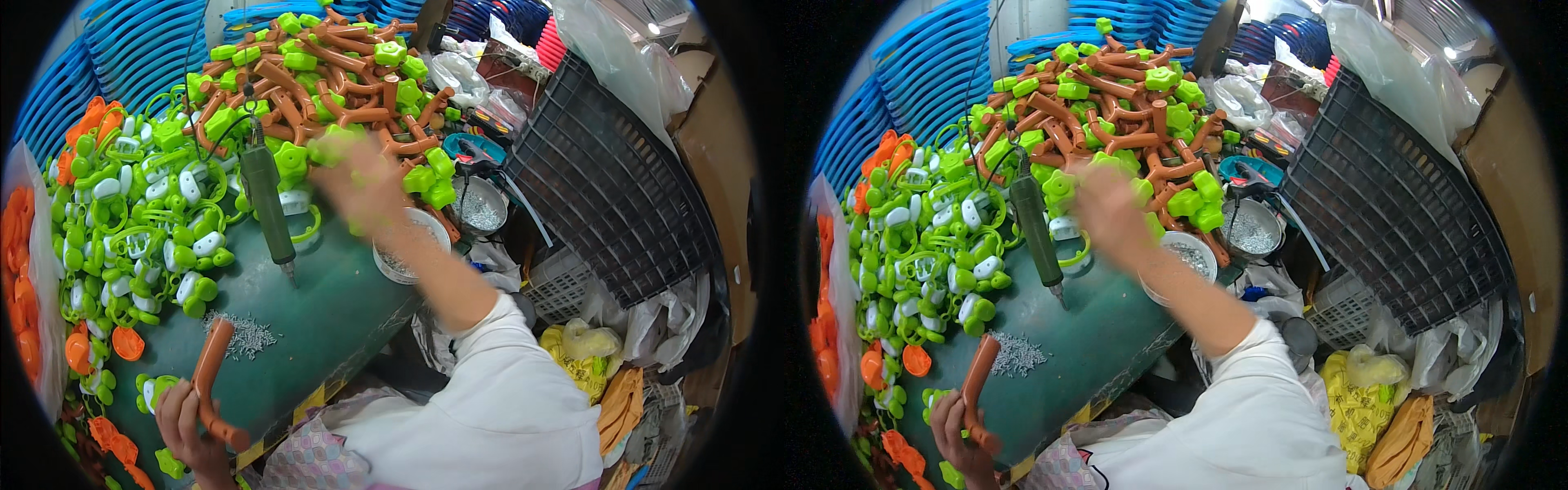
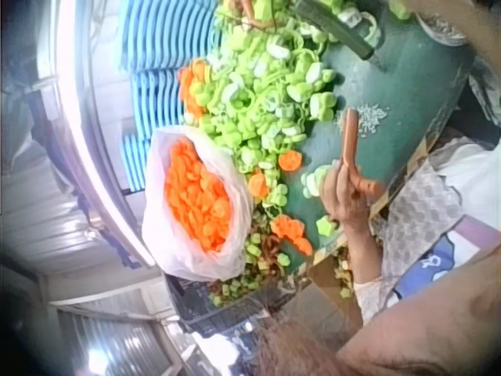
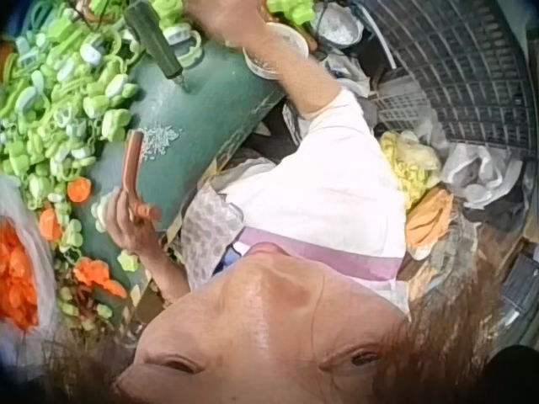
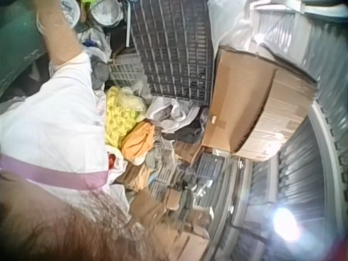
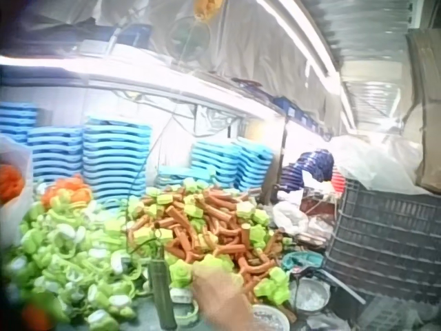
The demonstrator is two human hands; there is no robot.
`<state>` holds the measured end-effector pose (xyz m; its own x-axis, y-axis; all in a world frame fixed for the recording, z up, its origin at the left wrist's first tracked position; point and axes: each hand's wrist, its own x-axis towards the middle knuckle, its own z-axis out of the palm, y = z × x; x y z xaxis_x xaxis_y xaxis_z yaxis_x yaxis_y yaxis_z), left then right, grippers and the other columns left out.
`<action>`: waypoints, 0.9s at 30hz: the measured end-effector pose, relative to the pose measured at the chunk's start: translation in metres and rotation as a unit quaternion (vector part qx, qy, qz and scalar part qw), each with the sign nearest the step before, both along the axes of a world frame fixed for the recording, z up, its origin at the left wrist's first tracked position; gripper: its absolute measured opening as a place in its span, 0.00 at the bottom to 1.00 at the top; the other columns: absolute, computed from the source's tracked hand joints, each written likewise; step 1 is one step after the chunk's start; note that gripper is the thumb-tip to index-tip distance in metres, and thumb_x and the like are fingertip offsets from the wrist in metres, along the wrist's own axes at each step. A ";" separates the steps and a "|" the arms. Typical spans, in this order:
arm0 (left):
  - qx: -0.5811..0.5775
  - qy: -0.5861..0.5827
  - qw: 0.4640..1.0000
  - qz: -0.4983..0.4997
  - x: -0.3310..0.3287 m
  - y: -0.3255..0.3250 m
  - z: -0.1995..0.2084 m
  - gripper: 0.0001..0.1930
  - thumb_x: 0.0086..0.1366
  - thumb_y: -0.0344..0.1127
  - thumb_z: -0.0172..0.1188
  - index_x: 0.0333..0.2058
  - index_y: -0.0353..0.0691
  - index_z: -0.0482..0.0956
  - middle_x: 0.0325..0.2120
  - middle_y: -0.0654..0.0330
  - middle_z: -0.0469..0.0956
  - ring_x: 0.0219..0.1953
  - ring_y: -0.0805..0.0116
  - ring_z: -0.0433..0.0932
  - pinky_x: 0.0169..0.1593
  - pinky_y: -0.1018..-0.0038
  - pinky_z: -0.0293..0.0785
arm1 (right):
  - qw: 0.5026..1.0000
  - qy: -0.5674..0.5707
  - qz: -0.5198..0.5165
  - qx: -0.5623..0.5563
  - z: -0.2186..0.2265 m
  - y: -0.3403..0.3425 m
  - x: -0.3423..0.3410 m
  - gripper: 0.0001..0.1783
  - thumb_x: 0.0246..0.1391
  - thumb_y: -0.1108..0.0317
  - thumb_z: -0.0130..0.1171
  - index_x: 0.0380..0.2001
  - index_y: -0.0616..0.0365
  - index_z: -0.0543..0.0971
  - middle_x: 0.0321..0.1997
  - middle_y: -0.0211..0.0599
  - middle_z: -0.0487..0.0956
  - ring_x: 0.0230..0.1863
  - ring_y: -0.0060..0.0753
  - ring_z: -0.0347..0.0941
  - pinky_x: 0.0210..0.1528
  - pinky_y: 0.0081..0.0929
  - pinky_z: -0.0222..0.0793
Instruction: The person assembles small plastic toy components on a green worktable. They pick up orange and green plastic parts, align them, and use a green power drill to fasten them together. Completed units are placed into a cardboard box below the table.
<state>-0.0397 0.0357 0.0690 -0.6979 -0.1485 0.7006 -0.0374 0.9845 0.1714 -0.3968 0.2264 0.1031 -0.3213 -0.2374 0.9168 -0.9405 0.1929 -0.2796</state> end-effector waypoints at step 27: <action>0.025 -0.044 0.972 -0.231 -0.383 0.112 0.056 0.23 0.61 0.34 0.65 0.53 0.32 0.74 0.41 0.48 0.81 0.44 0.46 0.79 0.49 0.58 0.75 | 0.957 0.058 0.127 0.255 0.049 0.112 -0.133 0.17 0.50 0.66 0.69 0.45 0.54 0.82 0.35 0.39 0.80 0.37 0.46 0.79 0.41 0.37 0.76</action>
<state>-0.4228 0.1481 0.1249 -0.7543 0.1633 0.6359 0.3905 0.8902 0.2346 -0.5298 0.3379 0.1517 -0.0977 -0.7207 0.6863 -0.9941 0.0382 -0.1014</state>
